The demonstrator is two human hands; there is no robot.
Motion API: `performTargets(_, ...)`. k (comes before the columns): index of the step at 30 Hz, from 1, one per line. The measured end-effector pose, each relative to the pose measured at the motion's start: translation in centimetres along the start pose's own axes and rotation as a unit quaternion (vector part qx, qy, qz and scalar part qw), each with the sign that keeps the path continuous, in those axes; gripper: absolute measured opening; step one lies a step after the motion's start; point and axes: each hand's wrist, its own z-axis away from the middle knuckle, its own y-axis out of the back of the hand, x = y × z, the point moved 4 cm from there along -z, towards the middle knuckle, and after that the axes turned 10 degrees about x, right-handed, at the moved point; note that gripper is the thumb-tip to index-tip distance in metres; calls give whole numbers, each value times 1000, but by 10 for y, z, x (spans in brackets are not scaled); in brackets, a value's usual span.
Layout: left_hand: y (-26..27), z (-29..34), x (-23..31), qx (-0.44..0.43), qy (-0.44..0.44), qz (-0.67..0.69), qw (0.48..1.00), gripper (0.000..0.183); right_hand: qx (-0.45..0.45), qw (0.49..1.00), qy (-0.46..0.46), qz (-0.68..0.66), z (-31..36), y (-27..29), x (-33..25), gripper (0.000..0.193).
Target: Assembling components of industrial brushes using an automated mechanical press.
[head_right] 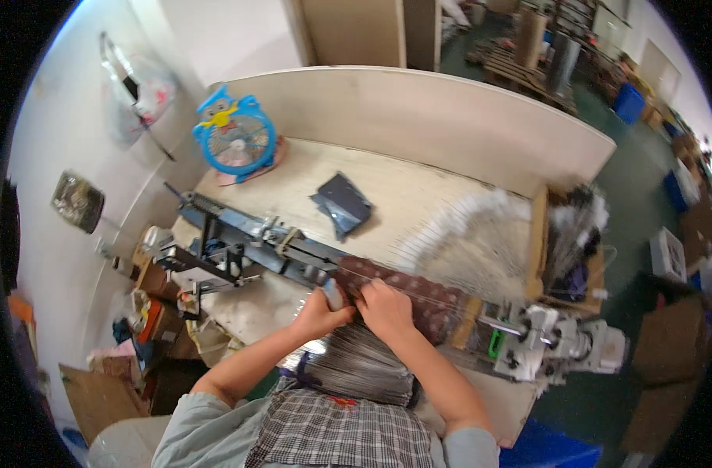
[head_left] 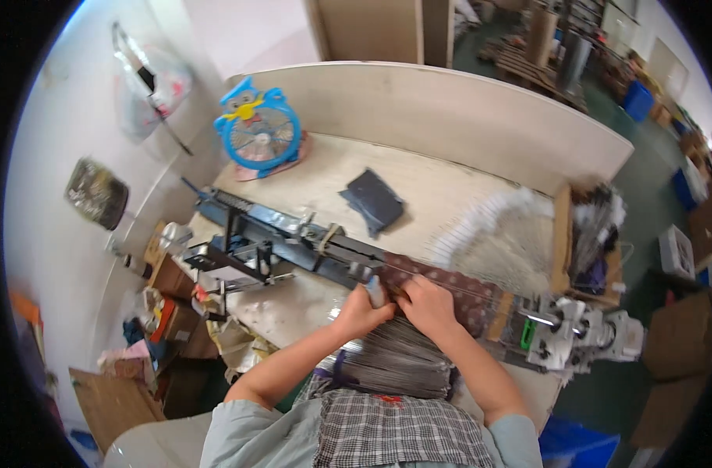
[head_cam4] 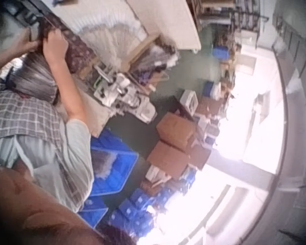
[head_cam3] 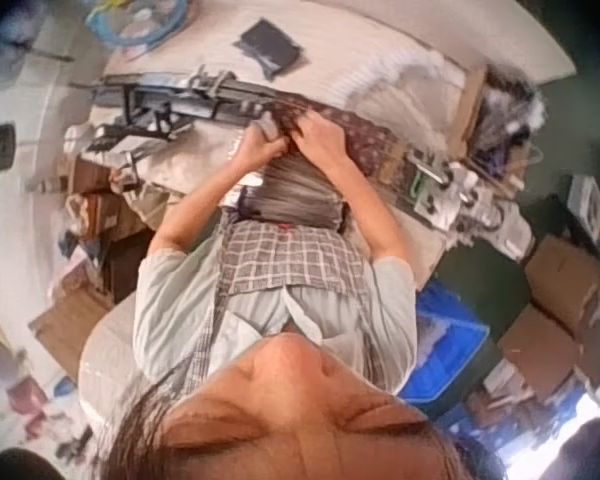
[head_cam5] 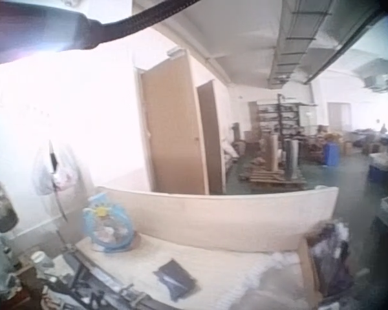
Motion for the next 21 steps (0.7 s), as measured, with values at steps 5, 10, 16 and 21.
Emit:
performTargets(5,83,16,-17,181,251,306,900,24,-27,997,-1,-75,13,39,-5,21)
performTargets(10,163,41,-79,272,348,456,773,22,-4,989,19,-148,10,40,-19,17)
performTargets(16,156,34,-92,290,330,471,765,14,-10,993,38,-109,8,59,-35,18)
performTargets(21,112,34,-67,281,223,425,831,13,106,991,78,-14,-10,100,-35,16)
